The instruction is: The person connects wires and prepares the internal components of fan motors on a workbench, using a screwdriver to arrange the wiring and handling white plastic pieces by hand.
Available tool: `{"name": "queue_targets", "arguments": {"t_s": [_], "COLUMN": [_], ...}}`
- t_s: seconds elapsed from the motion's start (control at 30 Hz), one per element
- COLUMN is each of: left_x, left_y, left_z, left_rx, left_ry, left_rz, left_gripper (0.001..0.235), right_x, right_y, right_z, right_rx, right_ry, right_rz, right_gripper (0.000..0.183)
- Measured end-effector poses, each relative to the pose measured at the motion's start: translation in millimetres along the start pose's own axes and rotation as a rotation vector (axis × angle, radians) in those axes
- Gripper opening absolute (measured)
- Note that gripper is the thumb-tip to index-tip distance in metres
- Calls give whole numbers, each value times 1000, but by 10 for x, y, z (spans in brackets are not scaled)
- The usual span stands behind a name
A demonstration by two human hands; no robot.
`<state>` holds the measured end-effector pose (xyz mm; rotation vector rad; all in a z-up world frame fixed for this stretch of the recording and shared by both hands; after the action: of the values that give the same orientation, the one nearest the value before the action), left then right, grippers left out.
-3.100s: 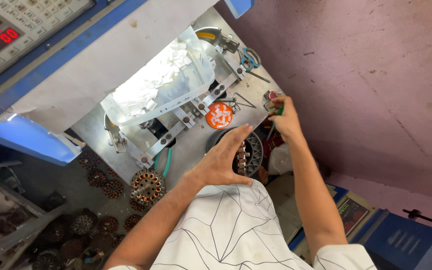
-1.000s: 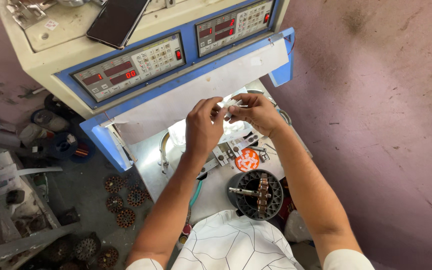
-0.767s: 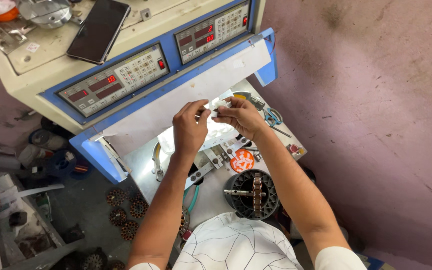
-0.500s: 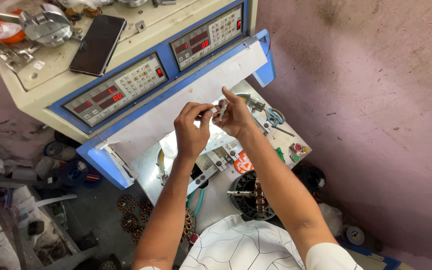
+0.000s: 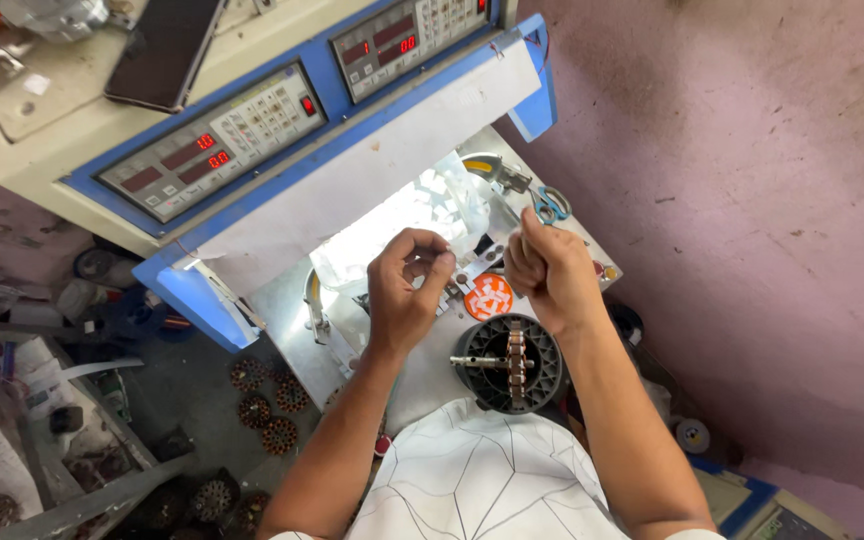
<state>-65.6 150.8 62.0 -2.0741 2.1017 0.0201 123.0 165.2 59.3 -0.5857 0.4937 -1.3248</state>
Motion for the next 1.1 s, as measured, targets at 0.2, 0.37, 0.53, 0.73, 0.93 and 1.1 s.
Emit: {"name": "queue_targets", "arguments": {"t_s": [0.2, 0.37, 0.53, 0.73, 0.93, 1.1], "left_x": [487, 739, 908, 1165, 1224, 1119], "left_y": [-366, -545, -556, -597, -567, -526], "left_z": [-20, 41, 134, 213, 323, 410], "left_rx": [-183, -262, -170, -295, -432, -377], "left_ry": [-121, -144, -102, -212, -357, -287], "left_rz": [229, 344, 425, 452, 446, 302], "left_gripper": [7, 8, 10, 10, 16, 19], "right_x": [972, 1314, 1604, 1722, 1657, 1482], "right_y": [30, 161, 305, 308, 235, 271], "right_z": [-4, -28, -94, -193, -197, -160], "right_rx": [929, 955, 1076, 998, 1150, 1240], "right_ry": [211, 239, 211, 197, 116, 137], "right_rz": [-75, -187, -247, -158, -257, -230], "right_gripper": [17, 9, 13, 10, 24, 22]}}
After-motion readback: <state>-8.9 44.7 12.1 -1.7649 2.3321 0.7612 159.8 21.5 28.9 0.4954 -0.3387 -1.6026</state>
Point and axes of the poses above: each hand's wrist, its own x-axis away from the middle knuckle, its own y-axis out of the back of the hand, z = x × y, the point moved 5 cm from there along -x, towards the middle knuckle, and after that the axes turned 4 degrees about y, right-handed, at the moved point
